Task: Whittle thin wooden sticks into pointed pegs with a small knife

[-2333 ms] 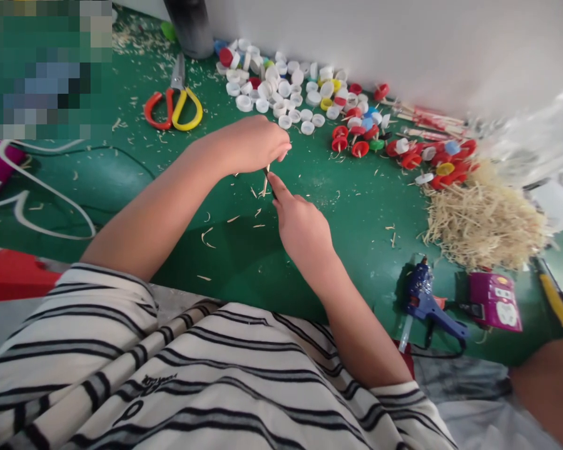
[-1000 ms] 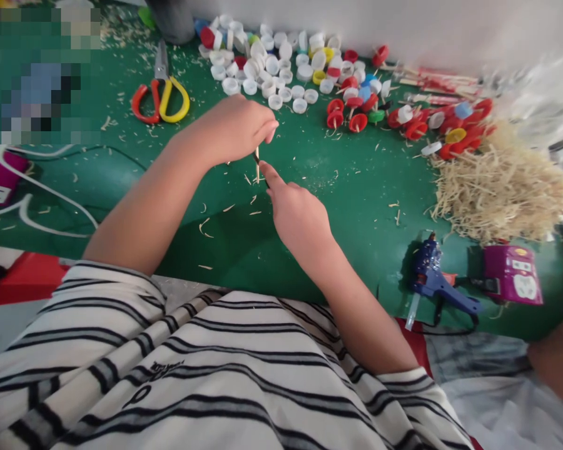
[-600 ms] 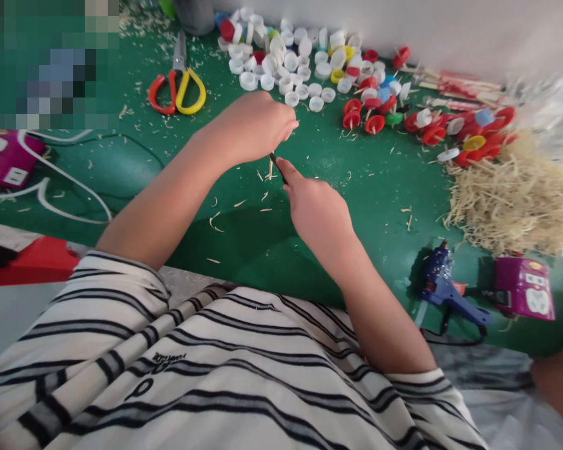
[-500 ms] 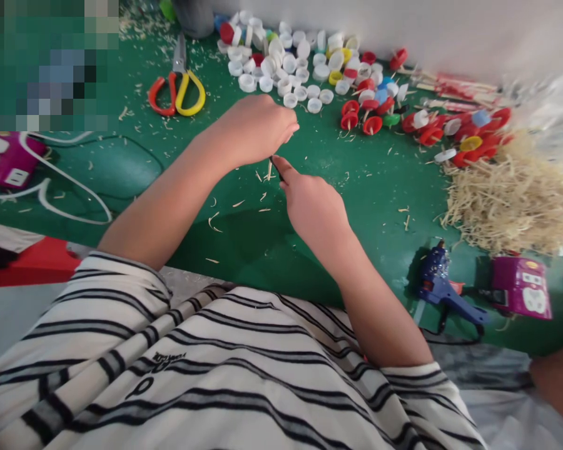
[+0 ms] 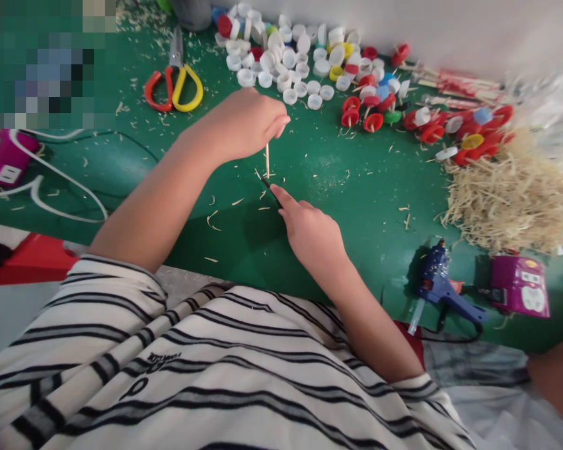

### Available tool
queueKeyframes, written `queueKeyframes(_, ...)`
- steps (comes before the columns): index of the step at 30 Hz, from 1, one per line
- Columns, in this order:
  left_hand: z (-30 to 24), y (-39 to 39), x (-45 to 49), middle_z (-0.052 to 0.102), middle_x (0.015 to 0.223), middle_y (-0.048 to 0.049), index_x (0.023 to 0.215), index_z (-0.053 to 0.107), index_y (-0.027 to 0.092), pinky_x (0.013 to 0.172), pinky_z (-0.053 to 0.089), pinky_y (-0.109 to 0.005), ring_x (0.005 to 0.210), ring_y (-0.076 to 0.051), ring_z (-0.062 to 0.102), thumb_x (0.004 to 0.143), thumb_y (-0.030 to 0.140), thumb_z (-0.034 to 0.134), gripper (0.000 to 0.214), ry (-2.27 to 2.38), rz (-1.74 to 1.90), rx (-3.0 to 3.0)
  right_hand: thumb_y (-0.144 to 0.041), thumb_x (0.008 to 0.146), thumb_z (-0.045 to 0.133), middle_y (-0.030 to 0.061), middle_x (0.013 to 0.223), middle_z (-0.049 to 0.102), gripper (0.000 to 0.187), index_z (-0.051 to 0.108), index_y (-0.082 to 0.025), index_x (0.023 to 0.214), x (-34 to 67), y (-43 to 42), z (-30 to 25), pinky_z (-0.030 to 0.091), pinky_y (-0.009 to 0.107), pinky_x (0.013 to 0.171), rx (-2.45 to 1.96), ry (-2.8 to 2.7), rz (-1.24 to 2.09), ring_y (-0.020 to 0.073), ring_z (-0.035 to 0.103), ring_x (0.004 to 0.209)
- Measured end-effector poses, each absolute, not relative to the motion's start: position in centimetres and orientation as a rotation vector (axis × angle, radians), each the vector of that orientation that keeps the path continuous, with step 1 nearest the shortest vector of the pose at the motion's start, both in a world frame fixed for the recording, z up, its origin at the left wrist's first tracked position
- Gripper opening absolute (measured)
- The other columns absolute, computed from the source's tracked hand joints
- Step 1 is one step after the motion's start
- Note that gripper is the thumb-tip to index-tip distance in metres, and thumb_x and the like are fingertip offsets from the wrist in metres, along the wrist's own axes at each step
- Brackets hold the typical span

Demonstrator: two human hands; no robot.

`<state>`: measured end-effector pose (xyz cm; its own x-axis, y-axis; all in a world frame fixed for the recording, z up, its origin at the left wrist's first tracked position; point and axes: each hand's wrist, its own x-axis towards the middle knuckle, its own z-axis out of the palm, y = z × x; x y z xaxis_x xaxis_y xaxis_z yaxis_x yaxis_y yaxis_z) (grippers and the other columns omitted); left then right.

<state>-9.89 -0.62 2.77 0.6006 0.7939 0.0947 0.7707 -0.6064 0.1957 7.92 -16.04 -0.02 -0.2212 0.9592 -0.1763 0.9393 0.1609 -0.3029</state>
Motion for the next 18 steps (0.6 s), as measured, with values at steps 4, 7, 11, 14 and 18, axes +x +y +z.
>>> queueKeyframes(4,2.9,-0.8,-9.8,0.072,0.085,-0.0102,0.089,0.071,0.028,0.07,0.042,-0.041,0.076,-0.026,0.064,0.099,0.036,0.029,0.044,1.355,0.256,2.658,-0.031,0.107,0.036,0.0088,0.123,0.075,0.056,0.043,-0.031,0.163,8.3,-15.7,-0.3,0.056,0.037,0.085,-1.834,-2.241,0.547,0.0247,0.072,0.098)
queueKeyframes(7,3.1,-1.1,-9.6,0.074,0.089,-0.0089,0.093,0.073,0.031,0.074,0.043,-0.041,0.082,-0.027,0.065,0.099,0.038,0.029,0.044,1.38,0.242,2.621,-0.032,0.107,0.035,0.009,0.129,0.073,0.056,0.043,-0.031,0.163,8.3,-15.1,0.1,0.057,0.038,0.084,-1.81,-2.211,0.488,0.0253,0.072,0.097)
queueKeyframes(11,3.5,-1.6,-9.5,0.074,0.082,-0.0079,0.098,0.074,0.036,0.075,0.044,-0.041,0.088,-0.028,0.066,0.098,0.042,0.031,0.044,1.412,0.232,2.58,-0.031,0.106,0.037,0.0086,0.131,0.073,0.056,0.044,-0.032,0.162,8.2,-14.6,0.4,0.057,0.039,0.082,-1.803,-2.224,0.442,0.0255,0.072,0.094)
queueKeyframes(14,3.6,-1.6,-9.5,0.073,0.086,-0.0096,0.095,0.072,0.031,0.071,0.04,-0.041,0.082,-0.027,0.065,0.1,0.038,0.028,0.045,1.387,0.229,2.635,-0.032,0.106,0.037,0.0085,0.132,0.072,0.056,0.046,-0.031,0.161,8.3,-14.5,0.4,0.057,0.038,0.082,-1.77,-2.207,0.44,0.0248,0.071,0.094)
queueKeyframes(18,3.8,-1.8,-9.5,0.07,0.085,-0.0093,0.093,0.069,0.026,0.067,0.036,-0.038,0.076,-0.024,0.062,0.101,0.033,0.028,0.043,1.391,0.193,2.68,-0.033,0.106,0.036,0.0087,0.132,0.072,0.056,0.044,-0.031,0.162,8.4,-14.4,0.4,0.056,0.037,0.082,-1.76,-2.195,0.42,0.024,0.07,0.094)
